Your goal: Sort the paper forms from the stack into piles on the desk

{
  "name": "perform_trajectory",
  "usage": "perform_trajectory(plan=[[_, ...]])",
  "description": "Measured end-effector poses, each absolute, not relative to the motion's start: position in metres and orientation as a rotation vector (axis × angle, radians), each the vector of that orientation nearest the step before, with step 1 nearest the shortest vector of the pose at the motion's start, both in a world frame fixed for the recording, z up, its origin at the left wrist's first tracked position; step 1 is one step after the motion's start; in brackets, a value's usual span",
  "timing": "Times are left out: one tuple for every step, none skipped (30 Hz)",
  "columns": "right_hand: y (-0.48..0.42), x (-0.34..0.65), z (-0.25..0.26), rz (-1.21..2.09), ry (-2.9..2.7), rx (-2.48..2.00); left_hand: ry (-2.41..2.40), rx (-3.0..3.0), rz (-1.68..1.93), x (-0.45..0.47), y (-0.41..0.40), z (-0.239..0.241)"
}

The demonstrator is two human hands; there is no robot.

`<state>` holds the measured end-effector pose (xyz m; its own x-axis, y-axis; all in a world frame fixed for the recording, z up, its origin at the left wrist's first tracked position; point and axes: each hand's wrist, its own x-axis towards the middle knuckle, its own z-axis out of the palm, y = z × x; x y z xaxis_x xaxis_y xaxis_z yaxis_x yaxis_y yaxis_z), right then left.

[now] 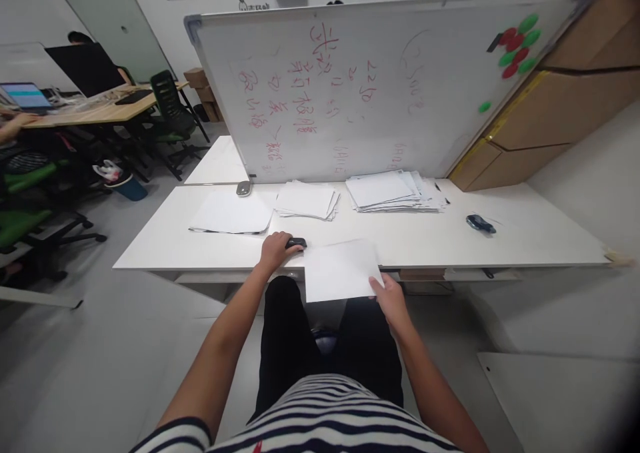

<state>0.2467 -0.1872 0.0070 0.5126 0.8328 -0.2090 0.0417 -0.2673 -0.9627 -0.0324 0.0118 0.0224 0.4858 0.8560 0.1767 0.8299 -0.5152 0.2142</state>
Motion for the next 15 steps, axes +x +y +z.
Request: perform_trajectory(plan=[[-0.189,0.254,0.012,0.88,-0.729,-1.686,1.558,2.606,0.423,-0.03,0.014,0.02],[-0.191,0.262,0.018,0.853,-0.701,-1.677,1.606,2.595,0.448,-0.029,0.016,0.018],[-0.193,0.268,0.023,0.833,-0.673,-1.649,1.635,2.59,0.467,-0.027,0.017,0.016],[-0.194,0.273,0.027,0.819,-0.648,-1.608,1.649,2.589,0.48,-0.027,0.018,0.015],[-0.196,0.277,0.03,0.806,-0.63,-1.567,1.652,2.592,0.489,-0.027,0.018,0.014],[-0.197,0.279,0.033,0.794,-0.618,-1.535,1.649,2.593,0.497,-0.027,0.018,0.013],[-0.198,0.281,0.033,0.782,-0.61,-1.515,1.64,2.591,0.504,-0.028,0.017,0.013],[-0.199,0.281,0.033,0.772,-0.6,-1.505,1.628,2.585,0.513,-0.028,0.017,0.012],[-0.2,0.282,0.031,0.765,-0.589,-1.497,1.611,2.58,0.521,-0.029,0.017,0.012],[-0.2,0.282,0.029,0.763,-0.579,-1.487,1.593,2.576,0.527,-0.03,0.017,0.011],[-0.2,0.282,0.026,0.762,-0.573,-1.477,1.575,2.575,0.531,-0.031,0.017,0.011],[-0.199,0.284,0.024,0.759,-0.571,-1.472,1.561,2.577,0.534,-0.031,0.018,0.011],[-0.196,0.286,0.022,0.751,-0.572,-1.478,1.554,2.581,0.535,-0.031,0.018,0.01],[-0.191,0.29,0.022,0.731,-0.578,-1.498,1.553,2.585,0.534,-0.031,0.018,0.01],[-0.183,0.297,0.022,0.703,-0.59,-1.524,1.558,2.587,0.53,-0.031,0.018,0.01]])
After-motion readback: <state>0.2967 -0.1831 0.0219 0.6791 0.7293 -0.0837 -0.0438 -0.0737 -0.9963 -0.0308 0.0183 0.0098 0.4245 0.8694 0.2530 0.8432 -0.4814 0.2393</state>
